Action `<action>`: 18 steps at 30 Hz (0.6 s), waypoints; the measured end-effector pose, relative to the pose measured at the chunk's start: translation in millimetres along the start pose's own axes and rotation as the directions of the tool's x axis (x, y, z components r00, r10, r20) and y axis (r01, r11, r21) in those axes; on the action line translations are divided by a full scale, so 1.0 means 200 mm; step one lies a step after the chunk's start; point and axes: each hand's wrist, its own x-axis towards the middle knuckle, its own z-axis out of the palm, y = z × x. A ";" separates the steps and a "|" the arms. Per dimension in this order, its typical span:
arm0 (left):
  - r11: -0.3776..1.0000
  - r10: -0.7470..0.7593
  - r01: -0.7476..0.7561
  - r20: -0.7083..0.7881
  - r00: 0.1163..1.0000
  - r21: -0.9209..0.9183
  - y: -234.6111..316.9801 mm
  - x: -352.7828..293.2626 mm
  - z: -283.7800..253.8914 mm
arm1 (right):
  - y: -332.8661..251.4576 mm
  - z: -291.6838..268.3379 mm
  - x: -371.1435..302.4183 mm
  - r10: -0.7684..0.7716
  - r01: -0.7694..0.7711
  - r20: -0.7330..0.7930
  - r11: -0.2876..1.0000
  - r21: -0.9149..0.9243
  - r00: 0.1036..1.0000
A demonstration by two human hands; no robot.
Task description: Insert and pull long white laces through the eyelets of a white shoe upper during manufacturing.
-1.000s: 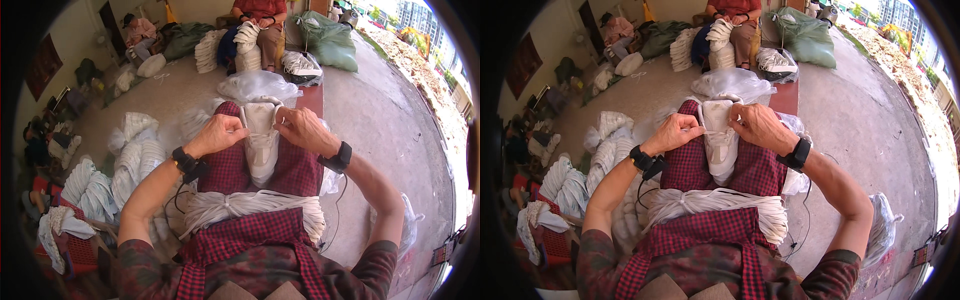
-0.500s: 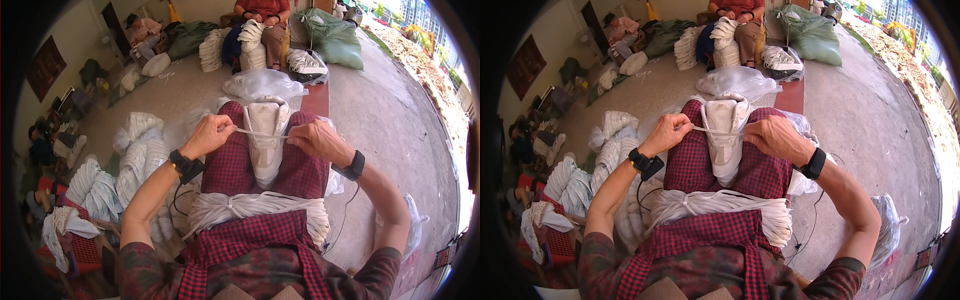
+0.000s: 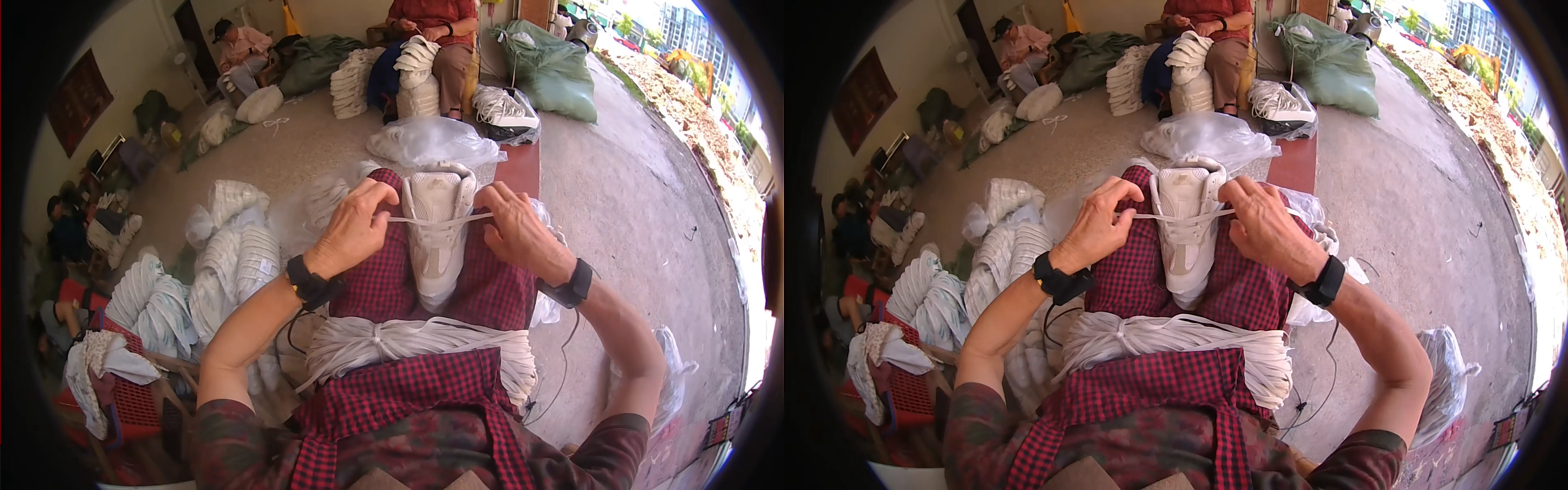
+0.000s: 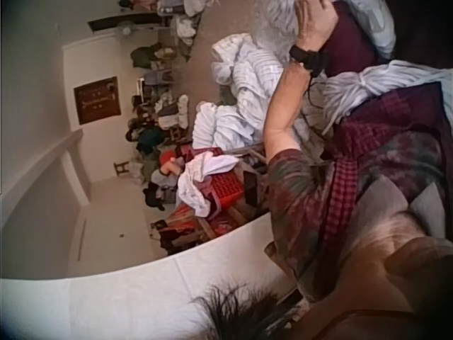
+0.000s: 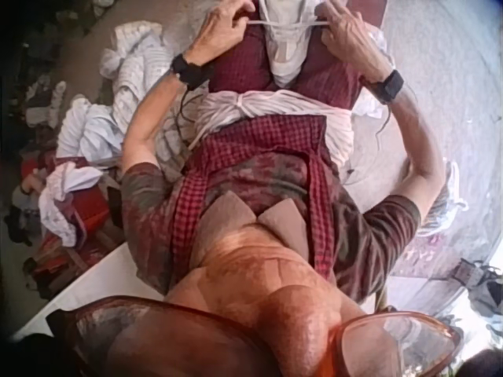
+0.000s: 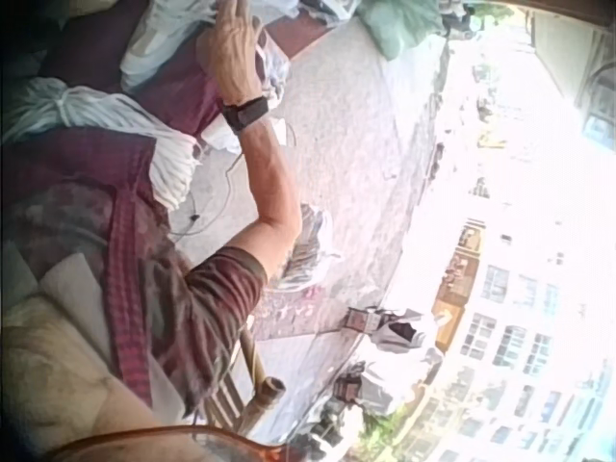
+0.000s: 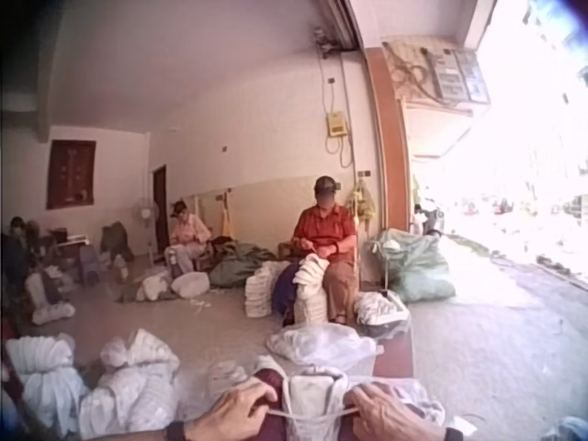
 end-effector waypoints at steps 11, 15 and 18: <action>0.839 0.466 -0.491 0.154 0.871 0.235 -0.16 0.09 0.02 | 0.16 0.14 0.05 -0.313 0.335 0.135 0.923 -0.189 0.940; 0.736 0.519 -0.542 0.176 0.837 0.405 -0.28 0.05 -0.08 | 0.22 0.00 0.03 -0.325 0.349 0.131 0.902 -0.256 0.936; 0.796 0.381 -0.358 0.056 0.923 0.488 -0.34 -0.05 -0.32 | 0.35 -0.20 -0.12 -0.153 0.206 0.168 0.907 -0.367 0.974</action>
